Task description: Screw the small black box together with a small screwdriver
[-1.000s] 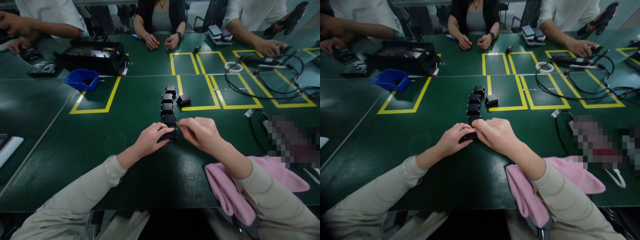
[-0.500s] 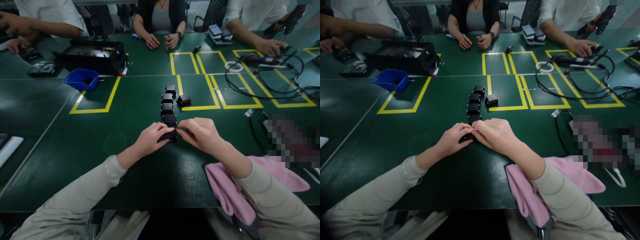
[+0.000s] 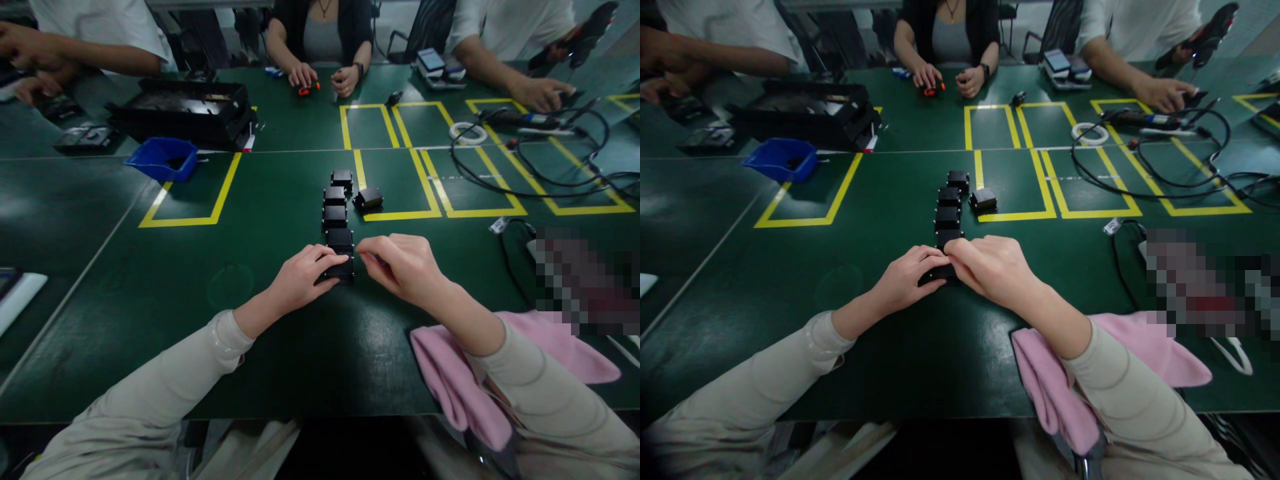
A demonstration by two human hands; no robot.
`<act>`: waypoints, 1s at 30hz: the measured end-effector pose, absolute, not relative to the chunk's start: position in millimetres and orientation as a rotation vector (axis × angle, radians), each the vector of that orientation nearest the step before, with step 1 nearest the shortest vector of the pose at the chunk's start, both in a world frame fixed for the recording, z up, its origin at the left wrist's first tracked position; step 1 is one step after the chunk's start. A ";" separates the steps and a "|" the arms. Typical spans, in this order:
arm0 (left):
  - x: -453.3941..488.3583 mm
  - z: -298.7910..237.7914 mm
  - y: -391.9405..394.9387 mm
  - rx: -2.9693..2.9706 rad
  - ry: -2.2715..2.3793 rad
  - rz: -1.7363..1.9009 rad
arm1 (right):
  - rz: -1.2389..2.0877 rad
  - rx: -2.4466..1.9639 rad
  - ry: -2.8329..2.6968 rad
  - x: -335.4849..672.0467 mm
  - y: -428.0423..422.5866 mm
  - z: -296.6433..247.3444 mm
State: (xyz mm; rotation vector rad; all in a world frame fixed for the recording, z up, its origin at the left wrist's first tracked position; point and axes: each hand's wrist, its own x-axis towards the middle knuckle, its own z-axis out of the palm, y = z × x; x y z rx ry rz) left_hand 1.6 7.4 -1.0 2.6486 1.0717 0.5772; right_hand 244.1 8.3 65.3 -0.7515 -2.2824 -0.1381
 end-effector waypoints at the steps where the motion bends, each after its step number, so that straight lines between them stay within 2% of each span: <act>1: 1.5 -0.8 7.4 2.647 1.070 0.576 | -0.132 -0.752 -2.278 243.9 8.1 65.3; 30: 0.7 -1.6 8.3 2.645 1.068 0.576 | -0.113 -0.753 -2.276 243.6 8.7 63.8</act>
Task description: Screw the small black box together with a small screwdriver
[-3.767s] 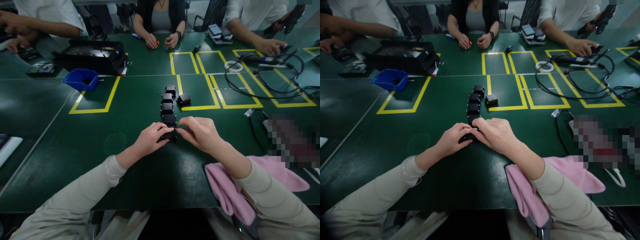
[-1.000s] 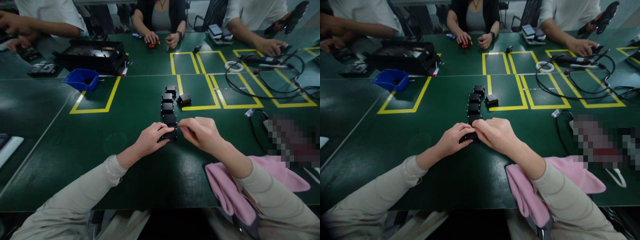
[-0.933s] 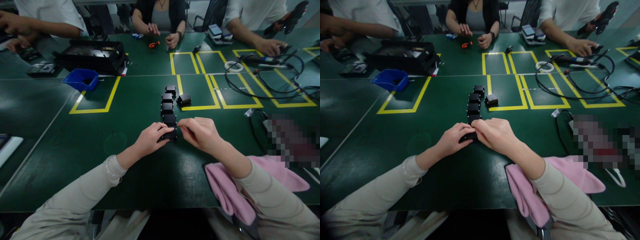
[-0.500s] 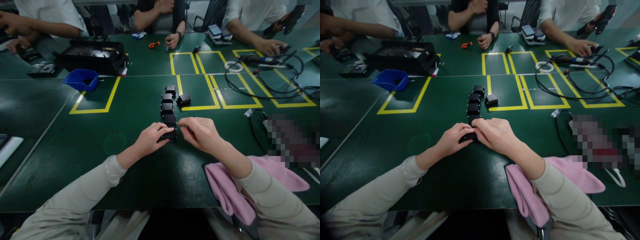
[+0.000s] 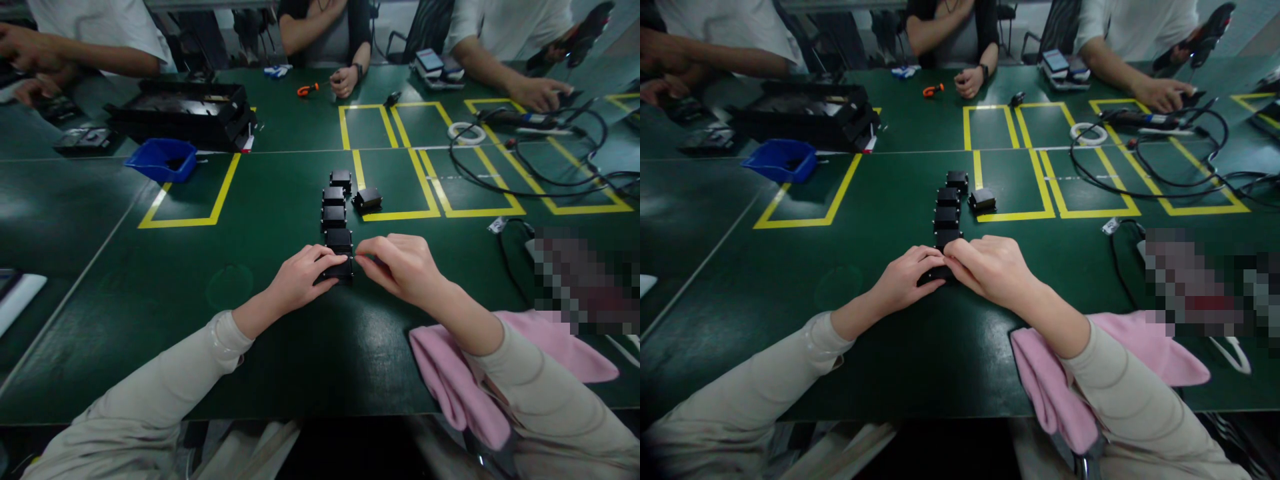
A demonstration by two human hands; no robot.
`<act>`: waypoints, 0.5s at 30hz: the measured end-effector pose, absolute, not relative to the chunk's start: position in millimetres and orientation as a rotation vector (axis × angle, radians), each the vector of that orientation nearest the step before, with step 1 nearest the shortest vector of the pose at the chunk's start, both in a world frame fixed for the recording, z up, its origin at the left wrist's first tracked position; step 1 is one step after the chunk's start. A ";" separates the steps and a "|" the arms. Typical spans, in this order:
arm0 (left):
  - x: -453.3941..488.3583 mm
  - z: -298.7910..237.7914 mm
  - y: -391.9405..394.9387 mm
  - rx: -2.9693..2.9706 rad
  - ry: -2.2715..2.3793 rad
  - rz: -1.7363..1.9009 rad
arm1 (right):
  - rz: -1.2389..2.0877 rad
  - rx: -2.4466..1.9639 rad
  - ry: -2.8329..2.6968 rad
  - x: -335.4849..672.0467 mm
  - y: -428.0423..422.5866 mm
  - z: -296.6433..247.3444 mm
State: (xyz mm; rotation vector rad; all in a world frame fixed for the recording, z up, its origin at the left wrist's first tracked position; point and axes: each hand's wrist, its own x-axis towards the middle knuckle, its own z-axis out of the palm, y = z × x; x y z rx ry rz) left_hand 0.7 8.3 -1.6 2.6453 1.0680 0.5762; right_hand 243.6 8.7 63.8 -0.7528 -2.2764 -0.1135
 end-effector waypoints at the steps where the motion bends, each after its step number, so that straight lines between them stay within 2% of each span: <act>1: 0.6 -1.6 8.3 2.644 1.067 0.571 | -0.110 -0.765 -2.270 243.5 8.7 63.1; 15: 1.2 -0.9 7.7 2.642 1.072 0.578 | -0.040 -0.784 -2.226 243.3 8.3 60.6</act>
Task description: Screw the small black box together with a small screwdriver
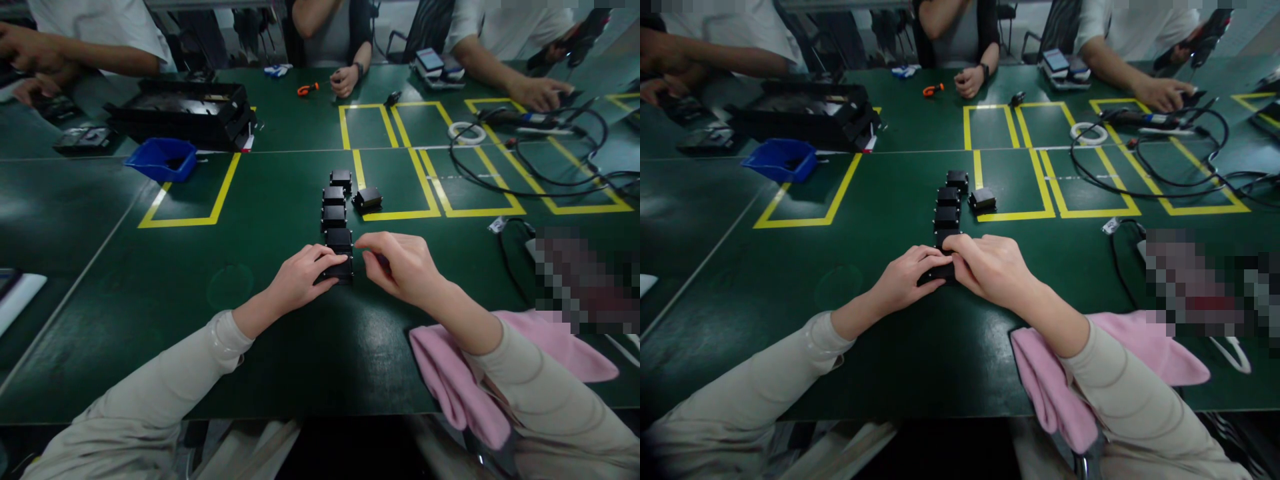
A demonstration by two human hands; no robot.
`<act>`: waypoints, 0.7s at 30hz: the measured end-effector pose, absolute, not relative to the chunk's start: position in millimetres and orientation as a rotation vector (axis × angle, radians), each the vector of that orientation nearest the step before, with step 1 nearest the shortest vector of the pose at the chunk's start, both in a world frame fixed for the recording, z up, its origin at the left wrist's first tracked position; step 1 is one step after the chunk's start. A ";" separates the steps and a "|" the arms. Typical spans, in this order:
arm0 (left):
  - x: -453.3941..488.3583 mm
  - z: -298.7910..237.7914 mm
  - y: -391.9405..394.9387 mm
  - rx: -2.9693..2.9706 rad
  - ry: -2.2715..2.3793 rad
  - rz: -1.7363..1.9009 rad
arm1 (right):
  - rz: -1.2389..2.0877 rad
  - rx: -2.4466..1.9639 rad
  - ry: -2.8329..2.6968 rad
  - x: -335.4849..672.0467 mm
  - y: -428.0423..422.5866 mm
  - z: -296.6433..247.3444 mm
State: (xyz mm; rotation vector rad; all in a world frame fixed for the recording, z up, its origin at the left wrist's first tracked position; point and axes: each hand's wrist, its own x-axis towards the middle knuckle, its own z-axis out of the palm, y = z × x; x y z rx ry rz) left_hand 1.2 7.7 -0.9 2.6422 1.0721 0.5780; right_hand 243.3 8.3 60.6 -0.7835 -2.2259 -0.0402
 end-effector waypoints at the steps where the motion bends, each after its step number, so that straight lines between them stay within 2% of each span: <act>1: 1.1 -0.8 7.6 2.641 1.072 0.579 | -0.038 -0.786 -2.222 243.1 8.2 60.6; 21: 2.1 -0.9 7.4 2.638 1.070 0.580 | -0.059 -0.794 -2.274 243.5 8.6 61.2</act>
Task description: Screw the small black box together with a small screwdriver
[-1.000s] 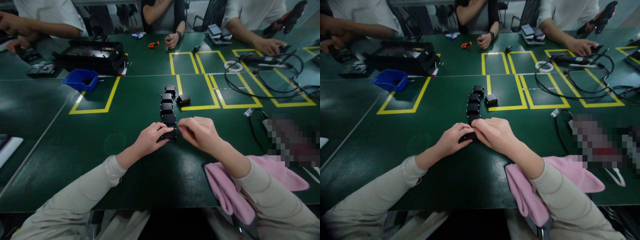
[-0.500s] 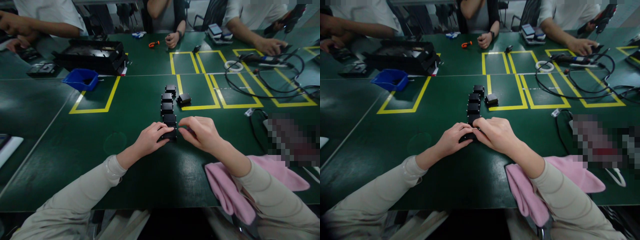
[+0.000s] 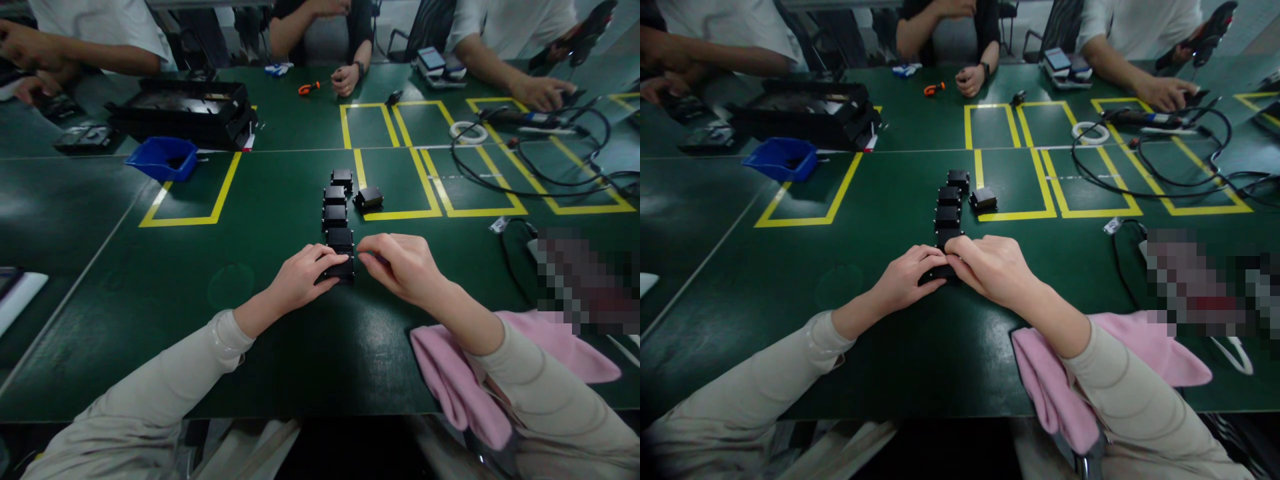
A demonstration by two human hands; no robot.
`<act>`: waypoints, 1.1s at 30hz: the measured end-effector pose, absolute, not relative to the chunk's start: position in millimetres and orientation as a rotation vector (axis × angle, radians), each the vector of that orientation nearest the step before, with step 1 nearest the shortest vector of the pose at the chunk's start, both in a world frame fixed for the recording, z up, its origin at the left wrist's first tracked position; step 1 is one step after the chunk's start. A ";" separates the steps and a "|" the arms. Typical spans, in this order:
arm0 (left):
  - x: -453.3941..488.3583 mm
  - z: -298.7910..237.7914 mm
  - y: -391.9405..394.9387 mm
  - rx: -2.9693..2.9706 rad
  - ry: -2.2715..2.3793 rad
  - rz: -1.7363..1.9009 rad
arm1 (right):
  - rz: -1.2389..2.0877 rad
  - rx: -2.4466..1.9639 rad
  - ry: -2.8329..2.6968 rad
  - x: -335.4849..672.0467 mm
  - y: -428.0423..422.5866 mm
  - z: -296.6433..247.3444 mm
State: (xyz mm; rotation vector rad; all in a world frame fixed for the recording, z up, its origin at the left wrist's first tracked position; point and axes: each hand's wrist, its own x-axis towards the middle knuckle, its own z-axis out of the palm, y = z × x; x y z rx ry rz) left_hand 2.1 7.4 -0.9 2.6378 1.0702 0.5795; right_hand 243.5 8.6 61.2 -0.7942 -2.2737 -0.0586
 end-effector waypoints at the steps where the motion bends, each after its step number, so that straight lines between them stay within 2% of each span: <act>1: 2.2 -0.5 7.3 2.638 1.069 0.578 | -0.063 -0.791 -2.265 243.1 8.4 61.8; 33: 1.7 0.0 7.3 2.641 1.075 0.577 | -0.093 -0.784 -2.271 243.1 8.2 63.8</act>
